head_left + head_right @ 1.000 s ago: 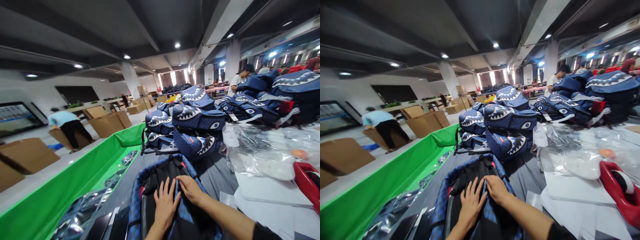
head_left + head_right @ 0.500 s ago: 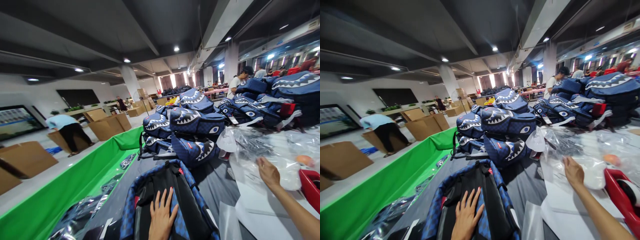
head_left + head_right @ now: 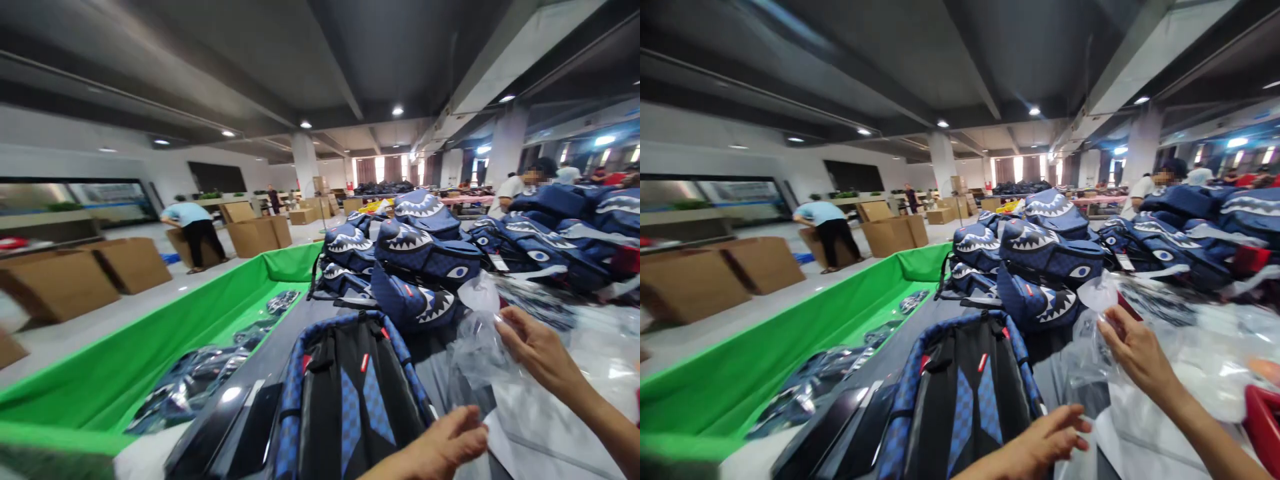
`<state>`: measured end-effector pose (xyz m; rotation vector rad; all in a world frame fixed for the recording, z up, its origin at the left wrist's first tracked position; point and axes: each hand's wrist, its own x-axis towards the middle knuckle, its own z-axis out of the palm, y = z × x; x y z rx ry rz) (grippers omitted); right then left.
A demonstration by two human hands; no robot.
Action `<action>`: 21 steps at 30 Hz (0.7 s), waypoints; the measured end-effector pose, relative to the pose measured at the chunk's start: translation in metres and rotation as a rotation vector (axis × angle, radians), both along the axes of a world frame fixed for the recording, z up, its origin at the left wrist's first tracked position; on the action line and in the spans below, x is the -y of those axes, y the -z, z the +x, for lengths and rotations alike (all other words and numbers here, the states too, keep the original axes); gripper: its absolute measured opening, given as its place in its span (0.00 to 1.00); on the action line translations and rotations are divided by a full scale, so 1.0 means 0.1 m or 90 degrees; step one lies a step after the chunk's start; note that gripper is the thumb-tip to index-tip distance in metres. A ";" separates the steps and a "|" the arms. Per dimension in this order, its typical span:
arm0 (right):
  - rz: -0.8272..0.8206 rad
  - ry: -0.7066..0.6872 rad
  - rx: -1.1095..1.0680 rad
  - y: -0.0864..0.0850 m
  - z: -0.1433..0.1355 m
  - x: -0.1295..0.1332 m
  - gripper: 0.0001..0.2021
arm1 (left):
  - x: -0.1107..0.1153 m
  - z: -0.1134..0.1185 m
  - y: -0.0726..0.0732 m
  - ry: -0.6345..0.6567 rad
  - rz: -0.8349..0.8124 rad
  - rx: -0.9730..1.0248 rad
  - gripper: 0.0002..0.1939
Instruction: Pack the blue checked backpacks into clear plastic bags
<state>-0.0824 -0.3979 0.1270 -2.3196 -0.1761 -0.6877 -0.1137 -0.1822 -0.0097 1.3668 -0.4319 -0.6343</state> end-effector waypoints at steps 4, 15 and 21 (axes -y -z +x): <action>-0.001 -0.067 -0.020 0.23 -0.19 -0.25 0.28 | 0.35 0.01 -0.15 -0.282 -0.259 -0.259 0.46; 0.440 0.079 -0.332 0.68 -0.42 0.09 0.32 | -0.51 0.00 -0.23 -0.392 0.024 0.173 0.15; 0.258 -0.079 -0.253 0.78 -0.55 -0.03 0.30 | 0.20 0.11 -0.24 -0.277 0.096 0.256 0.23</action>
